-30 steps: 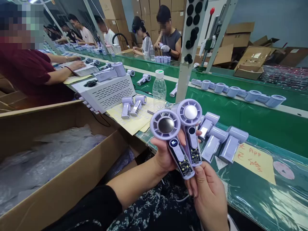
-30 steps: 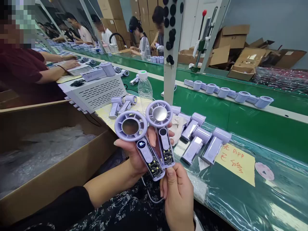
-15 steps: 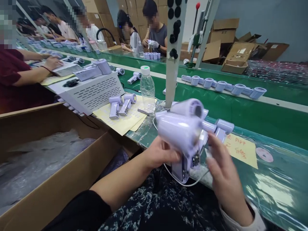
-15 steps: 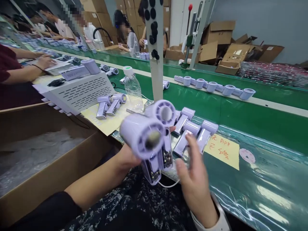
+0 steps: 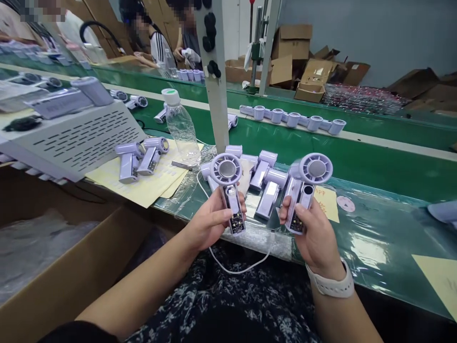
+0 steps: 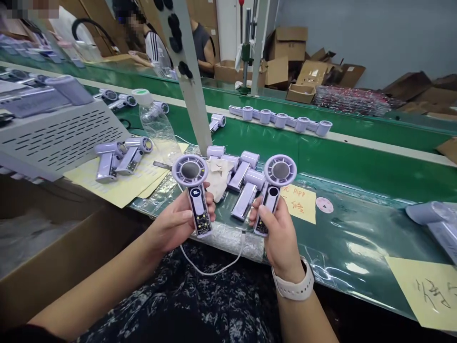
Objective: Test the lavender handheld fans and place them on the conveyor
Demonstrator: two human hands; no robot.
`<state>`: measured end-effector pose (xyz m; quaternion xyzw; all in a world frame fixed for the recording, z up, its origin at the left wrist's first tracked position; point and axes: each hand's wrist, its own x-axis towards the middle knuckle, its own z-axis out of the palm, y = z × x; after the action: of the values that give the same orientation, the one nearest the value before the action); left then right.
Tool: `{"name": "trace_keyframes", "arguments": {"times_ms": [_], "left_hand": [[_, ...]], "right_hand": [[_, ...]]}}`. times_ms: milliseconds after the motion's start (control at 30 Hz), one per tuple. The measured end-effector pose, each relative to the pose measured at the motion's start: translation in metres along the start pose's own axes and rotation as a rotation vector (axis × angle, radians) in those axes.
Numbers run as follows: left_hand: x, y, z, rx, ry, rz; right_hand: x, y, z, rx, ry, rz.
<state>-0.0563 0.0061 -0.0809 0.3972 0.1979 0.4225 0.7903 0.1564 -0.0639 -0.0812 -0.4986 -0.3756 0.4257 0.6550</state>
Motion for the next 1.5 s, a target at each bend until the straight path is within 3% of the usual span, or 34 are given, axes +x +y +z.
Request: {"name": "trace_keyframes", "arguments": {"times_ms": [100,233,433,567,700,933,1200,1367,1500], "left_hand": [[-0.003,0.001,0.006,0.032,-0.016,0.013],[-0.007,0.001,0.007,0.05,-0.135,0.02],[-0.009,0.001,0.001,0.16,-0.169,0.057],[-0.011,0.002,-0.001,0.197,-0.194,0.021],[-0.011,0.002,0.0,0.186,-0.171,0.031],[-0.011,0.001,0.004,0.097,-0.221,0.038],[0.0,-0.011,0.004,-0.042,-0.018,0.008],[-0.003,-0.012,0.003,0.019,-0.17,0.031],[-0.001,-0.009,0.006,0.089,-0.123,-0.012]], "right_hand": [[-0.011,-0.003,0.003,0.124,-0.078,0.012],[-0.019,-0.004,0.006,0.151,-0.17,0.015],[-0.022,-0.002,0.014,0.172,-0.14,0.093],[-0.022,0.0,0.019,0.22,-0.175,0.182],[-0.024,0.0,0.021,0.227,-0.214,0.182],[-0.027,0.0,0.019,0.232,-0.191,0.147],[-0.028,0.003,0.015,0.191,-0.203,0.11],[-0.029,0.0,0.014,0.167,-0.213,0.103],[-0.025,0.004,0.021,0.179,-0.11,0.098]]}}
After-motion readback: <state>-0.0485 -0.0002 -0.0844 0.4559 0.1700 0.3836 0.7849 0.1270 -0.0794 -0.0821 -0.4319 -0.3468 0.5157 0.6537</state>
